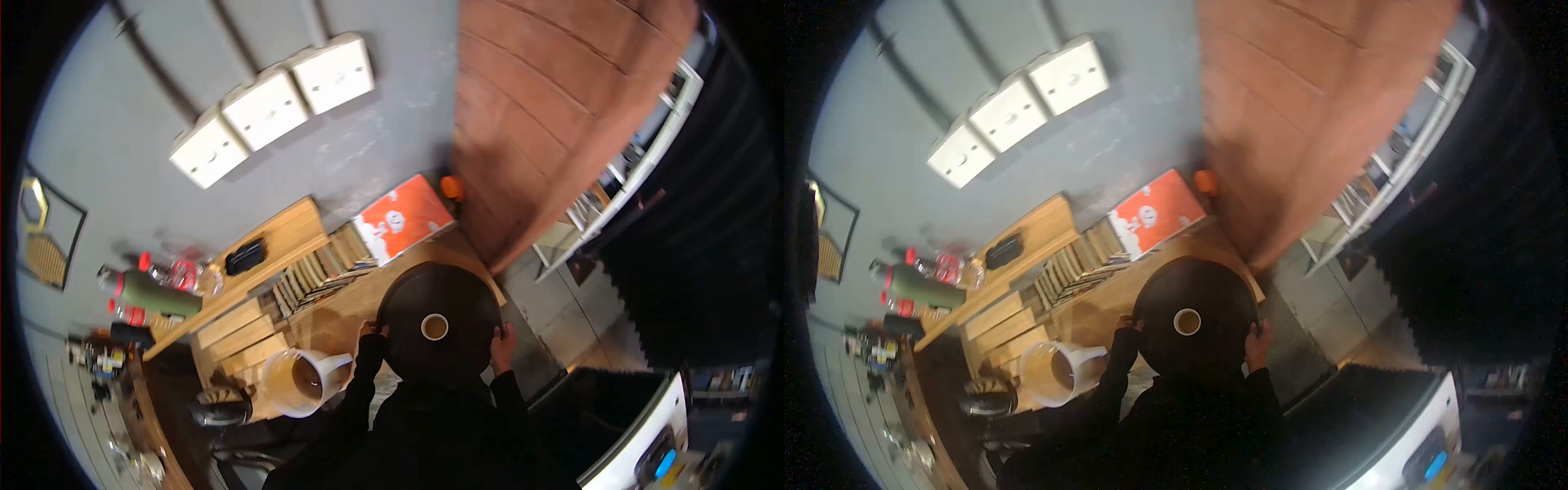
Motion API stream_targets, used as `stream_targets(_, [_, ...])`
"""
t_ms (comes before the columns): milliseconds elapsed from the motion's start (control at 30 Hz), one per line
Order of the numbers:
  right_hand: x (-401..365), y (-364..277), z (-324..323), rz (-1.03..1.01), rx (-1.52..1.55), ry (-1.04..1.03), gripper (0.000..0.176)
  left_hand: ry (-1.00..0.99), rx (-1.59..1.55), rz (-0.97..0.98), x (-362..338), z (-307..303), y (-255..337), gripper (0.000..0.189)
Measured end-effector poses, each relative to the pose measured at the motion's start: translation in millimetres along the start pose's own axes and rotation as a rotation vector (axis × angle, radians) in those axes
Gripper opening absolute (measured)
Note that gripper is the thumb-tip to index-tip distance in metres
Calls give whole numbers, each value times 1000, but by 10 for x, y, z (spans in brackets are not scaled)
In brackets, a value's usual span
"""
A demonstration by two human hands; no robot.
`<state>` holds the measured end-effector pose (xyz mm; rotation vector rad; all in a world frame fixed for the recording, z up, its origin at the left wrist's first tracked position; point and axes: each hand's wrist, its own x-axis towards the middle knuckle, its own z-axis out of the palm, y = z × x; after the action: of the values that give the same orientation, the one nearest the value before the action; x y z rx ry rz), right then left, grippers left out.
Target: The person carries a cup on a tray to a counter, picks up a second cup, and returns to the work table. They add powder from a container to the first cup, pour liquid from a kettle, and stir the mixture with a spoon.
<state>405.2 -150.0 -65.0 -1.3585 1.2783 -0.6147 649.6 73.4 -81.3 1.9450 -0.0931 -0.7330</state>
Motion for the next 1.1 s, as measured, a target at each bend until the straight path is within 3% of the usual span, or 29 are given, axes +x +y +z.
stream_targets(100, [-67, 233, -322, -99, -25, 175, 11, -47, 140, 95, 273, 291, -117, 48])
stream_targets(133, [-134, 231, -432, -92, -20, 229, 11, -134, -7, 147, 154, 369, 117, 48])
stream_targets(200, [-247, 222, -595, -97, 212, 310, 16, -194, 20, 224, 206, 625, 192, 48])
stream_targets(267, [-301, 422, -818, -99, 218, 404, 14, -244, 40, 313, 241, 886, 308, 48])
stream_targets(367, [-459, 358, -1106, -85, 283, 540, 10, -428, -134, 268, 194, 1245, 568, 51])
stream_targets(433, [-524, 287, -1285, -73, 355, 624, 8, -480, 307, 349, 109, 1424, 837, 54])
stream_targets(567, [-566, 522, -1785, 11, 186, 707, 7, -641, 199, 310, -196, 1961, 1250, 56])
stream_targets(667, [-504, 704, -2165, -8, 80, 733, 16, -761, 285, 486, -130, 2535, 1233, 63])
stream_targets(700, [-440, 829, -2236, -3, 86, 761, 16, -691, 286, 549, 100, 2824, 980, 65])
stream_targets(767, [-261, 947, -2424, 19, -11, 1065, 20, -635, 276, 616, -5, 3269, 1149, 66])
stream_targets(800, [-371, 417, -2721, 224, 78, 774, 23, -740, 245, 567, -368, 3322, 1659, 71])
stream_targets(833, [-301, 458, -2836, 231, 83, 783, 23, -840, 222, 514, -649, 3368, 2027, 76])
stream_targets(933, [-101, 374, -3269, 75, 185, 982, 30, -800, 267, 397, -936, 3861, 2341, 74])
stream_targets(1000, [-50, 221, -3559, 93, 175, 982, 33, -812, 234, 457, -1014, 4259, 2391, 66])
stream_targets(1100, [107, 542, -3931, 75, 116, 995, 37, -898, 80, 506, -890, 4817, 2229, 54])
